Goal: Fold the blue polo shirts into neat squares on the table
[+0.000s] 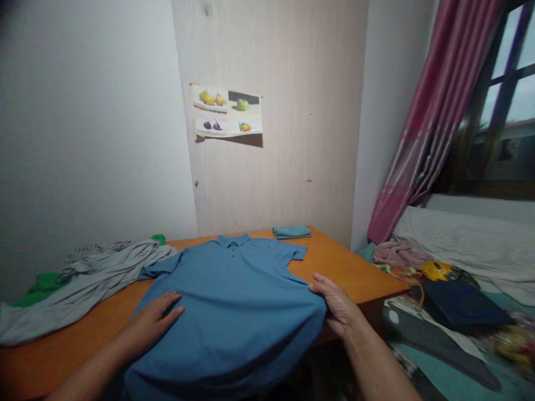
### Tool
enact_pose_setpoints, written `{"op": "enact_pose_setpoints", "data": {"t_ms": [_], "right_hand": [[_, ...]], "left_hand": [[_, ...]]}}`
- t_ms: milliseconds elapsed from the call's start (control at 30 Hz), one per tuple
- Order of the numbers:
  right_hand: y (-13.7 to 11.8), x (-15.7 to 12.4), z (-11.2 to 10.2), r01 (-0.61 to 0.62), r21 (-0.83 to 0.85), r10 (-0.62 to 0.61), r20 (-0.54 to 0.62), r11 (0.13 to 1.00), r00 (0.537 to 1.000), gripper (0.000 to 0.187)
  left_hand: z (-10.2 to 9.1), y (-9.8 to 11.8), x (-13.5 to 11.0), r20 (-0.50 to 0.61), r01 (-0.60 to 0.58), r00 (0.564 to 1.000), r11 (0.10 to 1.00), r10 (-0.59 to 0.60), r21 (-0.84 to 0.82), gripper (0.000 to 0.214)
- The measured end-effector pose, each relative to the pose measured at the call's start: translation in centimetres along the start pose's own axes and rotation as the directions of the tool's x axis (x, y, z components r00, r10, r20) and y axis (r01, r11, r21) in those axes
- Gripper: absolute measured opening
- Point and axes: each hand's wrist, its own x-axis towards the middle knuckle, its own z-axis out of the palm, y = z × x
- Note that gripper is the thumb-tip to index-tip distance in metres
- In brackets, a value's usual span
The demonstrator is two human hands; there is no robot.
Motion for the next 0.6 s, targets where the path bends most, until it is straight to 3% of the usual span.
{"op": "enact_pose_setpoints", "data": {"t_ms": [100,200,300,367,467,533,600], "right_hand": [[0.3,0.0,-2.9,0.037,-0.056,-0.039,-0.034,0.998,0.999,0.062],[0.6,0.1,-4.5,0.112,-0.135,-0.129,-0.119,0.984,0.985,0.056],[0.4,0.2,-4.1,0.177,-0.246,-0.231,-0.215,0.953,0.949,0.045],[0.4,0.2,-2.8,0.218,-0.338,-0.295,-0.197,0.915,0.935,0.039],[0.8,0.6,0.1,0.358,-0.521,-0.42,-0.002,0.775,0.907,0.034],[1.3,1.2,2.1,0.485,-0.639,-0.483,0.196,0.597,0.853,0.037],[2.0,1.9,3.5,0.563,-0.712,-0.466,0.363,0.42,0.806,0.043]], "left_hand": [[0.1,-0.1,0.2,0.007,0.004,1.0,1.0,-0.004,0.011,0.07],[0.1,-0.2,0.3,0.006,0.004,1.0,1.0,-0.004,0.009,0.07],[0.0,-0.2,0.3,-0.009,-0.012,1.0,1.0,0.012,-0.005,0.068],[-0.1,-0.3,0.4,-0.01,-0.015,1.0,1.0,0.015,-0.01,0.068],[0.0,-0.4,0.4,0.013,-0.007,1.0,1.0,0.007,0.004,0.07],[-0.1,-0.2,0.3,0.033,-0.009,0.999,1.0,0.009,0.021,0.072],[-0.2,0.0,0.2,0.049,-0.009,0.999,0.999,0.007,0.036,0.072]]}}
